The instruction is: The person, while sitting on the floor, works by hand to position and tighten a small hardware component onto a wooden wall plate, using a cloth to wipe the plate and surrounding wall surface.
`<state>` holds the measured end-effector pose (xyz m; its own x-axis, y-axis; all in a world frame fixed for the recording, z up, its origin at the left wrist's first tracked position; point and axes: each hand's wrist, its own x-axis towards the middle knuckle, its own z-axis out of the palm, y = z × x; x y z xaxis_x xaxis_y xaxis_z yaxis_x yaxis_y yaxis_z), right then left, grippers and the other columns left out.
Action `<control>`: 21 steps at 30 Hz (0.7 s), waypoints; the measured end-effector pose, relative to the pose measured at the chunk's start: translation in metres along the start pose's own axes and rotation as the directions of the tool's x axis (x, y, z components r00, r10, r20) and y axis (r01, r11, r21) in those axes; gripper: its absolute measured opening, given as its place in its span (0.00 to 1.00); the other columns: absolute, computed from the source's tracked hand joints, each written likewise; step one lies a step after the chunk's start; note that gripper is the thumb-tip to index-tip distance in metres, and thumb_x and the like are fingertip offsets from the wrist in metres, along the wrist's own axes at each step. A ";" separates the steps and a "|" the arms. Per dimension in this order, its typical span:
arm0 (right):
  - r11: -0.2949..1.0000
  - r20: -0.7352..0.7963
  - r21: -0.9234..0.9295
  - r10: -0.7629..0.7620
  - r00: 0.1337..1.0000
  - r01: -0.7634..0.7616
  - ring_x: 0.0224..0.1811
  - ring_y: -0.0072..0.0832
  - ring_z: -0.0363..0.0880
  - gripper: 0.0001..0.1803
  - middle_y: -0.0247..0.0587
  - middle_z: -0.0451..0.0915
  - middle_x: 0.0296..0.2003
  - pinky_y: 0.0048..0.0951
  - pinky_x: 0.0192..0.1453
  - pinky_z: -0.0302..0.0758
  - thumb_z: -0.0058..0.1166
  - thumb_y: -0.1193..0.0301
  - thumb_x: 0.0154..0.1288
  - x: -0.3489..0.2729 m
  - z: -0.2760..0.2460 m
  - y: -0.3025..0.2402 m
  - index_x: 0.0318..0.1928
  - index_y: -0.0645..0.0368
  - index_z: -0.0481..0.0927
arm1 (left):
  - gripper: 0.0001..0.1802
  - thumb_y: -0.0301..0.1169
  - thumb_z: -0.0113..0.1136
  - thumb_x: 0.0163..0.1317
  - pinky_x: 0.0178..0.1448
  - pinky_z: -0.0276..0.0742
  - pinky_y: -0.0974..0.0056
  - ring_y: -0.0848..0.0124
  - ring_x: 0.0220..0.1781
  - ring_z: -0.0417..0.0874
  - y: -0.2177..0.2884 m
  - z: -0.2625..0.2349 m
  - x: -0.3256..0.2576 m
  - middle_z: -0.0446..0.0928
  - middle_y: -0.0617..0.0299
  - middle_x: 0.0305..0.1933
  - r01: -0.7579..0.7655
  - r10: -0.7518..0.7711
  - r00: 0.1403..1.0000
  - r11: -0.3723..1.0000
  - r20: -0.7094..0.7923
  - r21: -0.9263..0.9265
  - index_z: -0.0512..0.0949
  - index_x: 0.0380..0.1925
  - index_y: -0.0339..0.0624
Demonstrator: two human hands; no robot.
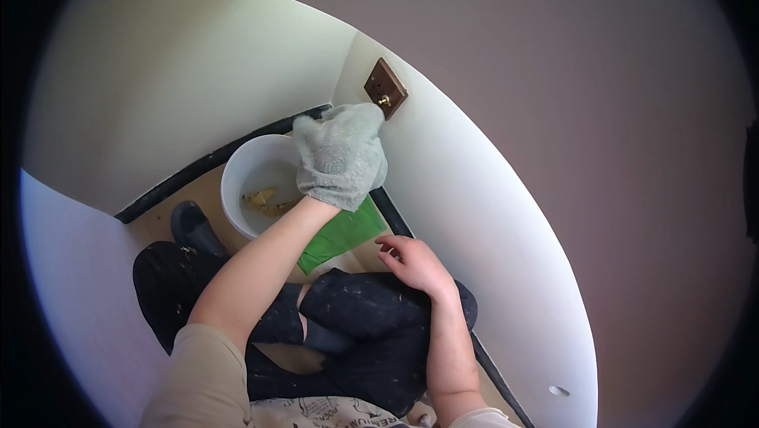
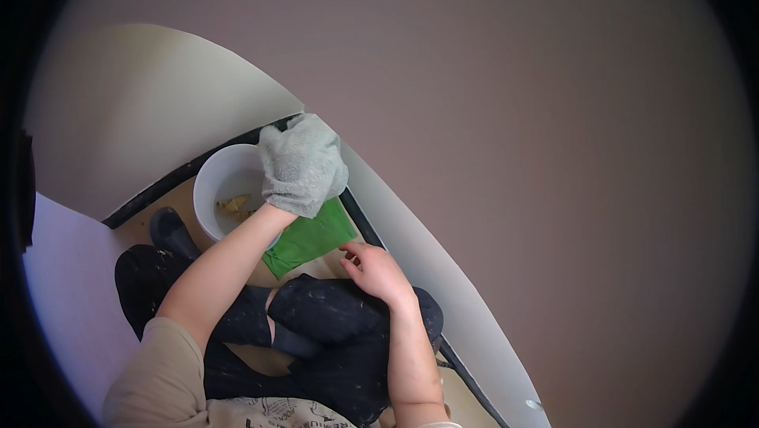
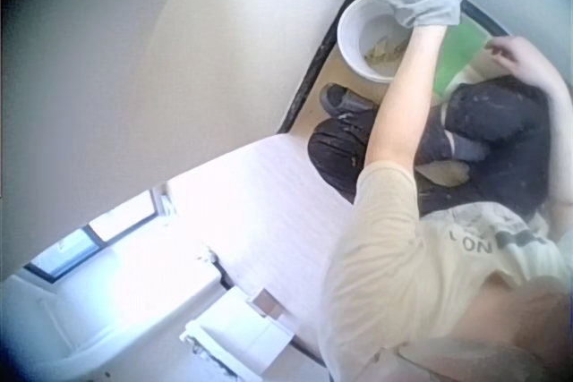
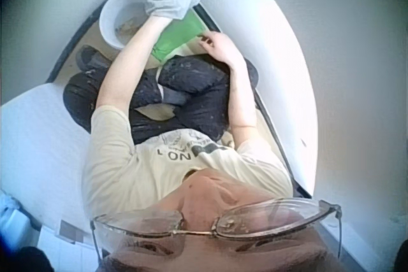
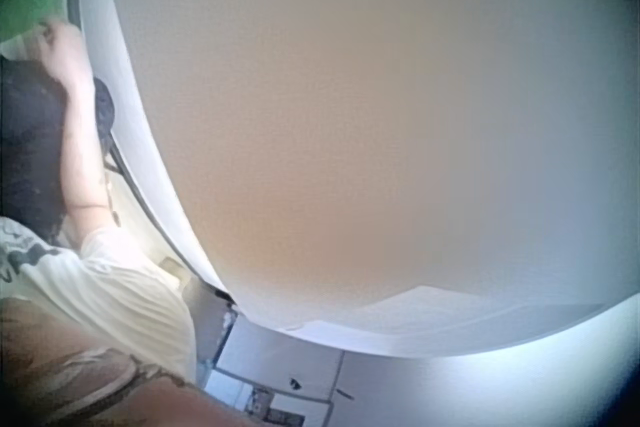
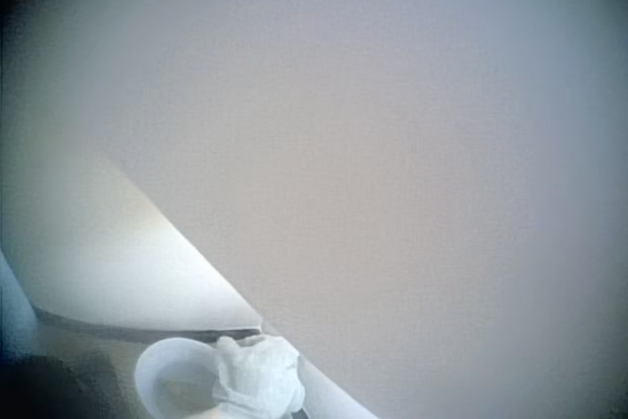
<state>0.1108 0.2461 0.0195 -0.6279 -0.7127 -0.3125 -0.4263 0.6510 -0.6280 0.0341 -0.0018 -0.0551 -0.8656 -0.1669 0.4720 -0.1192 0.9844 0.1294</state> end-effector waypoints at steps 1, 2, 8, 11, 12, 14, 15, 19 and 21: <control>1.000 0.002 0.002 -0.001 1.000 0.001 0.45 0.45 0.88 0.17 0.53 0.88 0.44 0.39 0.52 0.83 0.57 0.67 0.73 -0.001 0.001 0.003 0.57 0.61 0.83 | 0.24 0.39 0.60 0.62 0.55 0.77 0.56 0.57 0.50 0.83 0.003 0.002 -0.003 0.82 0.51 0.49 0.086 -0.078 0.993 0.993 0.087 -0.084 0.76 0.57 0.42; 1.000 0.004 0.003 -0.002 1.000 0.002 0.45 0.45 0.88 0.17 0.53 0.88 0.44 0.39 0.52 0.83 0.57 0.67 0.73 0.000 0.001 0.005 0.57 0.61 0.83 | 0.26 0.40 0.59 0.63 0.59 0.76 0.55 0.55 0.53 0.82 0.004 0.004 -0.003 0.81 0.49 0.52 0.166 -0.153 0.984 0.975 0.095 -0.149 0.74 0.60 0.42; 0.999 0.013 -0.021 0.032 0.999 -0.031 0.45 0.44 0.88 0.17 0.52 0.88 0.45 0.40 0.51 0.83 0.57 0.67 0.73 -0.003 0.002 0.013 0.58 0.60 0.83 | 0.34 0.38 0.52 0.69 0.78 0.62 0.47 0.45 0.72 0.69 0.043 -0.005 0.038 0.66 0.40 0.72 0.444 -0.414 0.893 0.756 0.175 -0.482 0.65 0.73 0.38; 0.997 0.057 -0.062 0.047 0.997 -0.043 0.45 0.44 0.88 0.17 0.53 0.88 0.46 0.40 0.51 0.83 0.57 0.67 0.73 0.005 0.006 -0.001 0.58 0.61 0.83 | 0.29 0.34 0.46 0.74 0.79 0.61 0.50 0.50 0.75 0.68 0.047 0.077 0.018 0.66 0.46 0.74 0.353 -0.411 0.908 0.661 0.074 -0.662 0.64 0.72 0.37; 0.999 0.050 -0.045 0.010 0.999 -0.007 0.45 0.44 0.88 0.17 0.53 0.88 0.46 0.40 0.51 0.83 0.57 0.67 0.73 0.009 0.008 -0.005 0.58 0.61 0.83 | 0.26 0.33 0.43 0.76 0.78 0.63 0.52 0.53 0.74 0.69 0.048 0.111 0.007 0.68 0.49 0.73 0.261 -0.416 0.908 0.652 -0.048 -0.712 0.65 0.71 0.37; 0.999 0.018 -0.031 0.033 0.999 -0.033 0.45 0.44 0.88 0.18 0.53 0.88 0.46 0.40 0.51 0.83 0.57 0.67 0.73 0.001 -0.004 0.014 0.58 0.61 0.83 | 0.31 0.30 0.41 0.78 0.85 0.53 0.57 0.54 0.82 0.61 0.091 0.092 0.025 0.61 0.47 0.80 0.028 -0.609 0.793 0.080 -0.027 -0.996 0.55 0.79 0.33; 0.999 0.024 -0.036 0.031 0.999 -0.030 0.45 0.44 0.88 0.18 0.52 0.88 0.46 0.40 0.51 0.83 0.57 0.67 0.73 0.003 -0.007 0.013 0.58 0.60 0.83 | 0.31 0.30 0.43 0.77 0.84 0.56 0.58 0.53 0.81 0.62 0.079 0.080 0.036 0.62 0.45 0.79 0.128 -0.567 0.821 0.300 -0.069 -0.945 0.57 0.78 0.32; 0.999 0.104 -0.042 0.039 0.994 -0.035 0.45 0.44 0.88 0.18 0.51 0.88 0.46 0.39 0.51 0.83 0.57 0.67 0.73 0.004 0.000 0.009 0.58 0.60 0.83 | 0.24 0.31 0.48 0.74 0.73 0.67 0.57 0.53 0.69 0.71 0.037 0.029 0.053 0.71 0.46 0.66 0.475 -0.571 0.819 0.629 0.048 -0.615 0.66 0.67 0.36; 0.999 0.089 -0.037 0.019 0.996 -0.016 0.45 0.43 0.88 0.18 0.51 0.88 0.45 0.39 0.51 0.83 0.57 0.68 0.73 0.008 -0.002 0.005 0.59 0.60 0.83 | 0.19 0.32 0.50 0.73 0.66 0.72 0.55 0.53 0.61 0.77 0.041 -0.009 0.052 0.76 0.48 0.58 0.588 -0.640 0.764 0.639 0.082 -0.496 0.72 0.61 0.38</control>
<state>0.1022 0.2443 0.0155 -0.5756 -0.7205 -0.3868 -0.4399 0.6716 -0.5963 -0.0112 0.0297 -0.0179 -0.6250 -0.7528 0.2067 -0.3438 0.5031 0.7929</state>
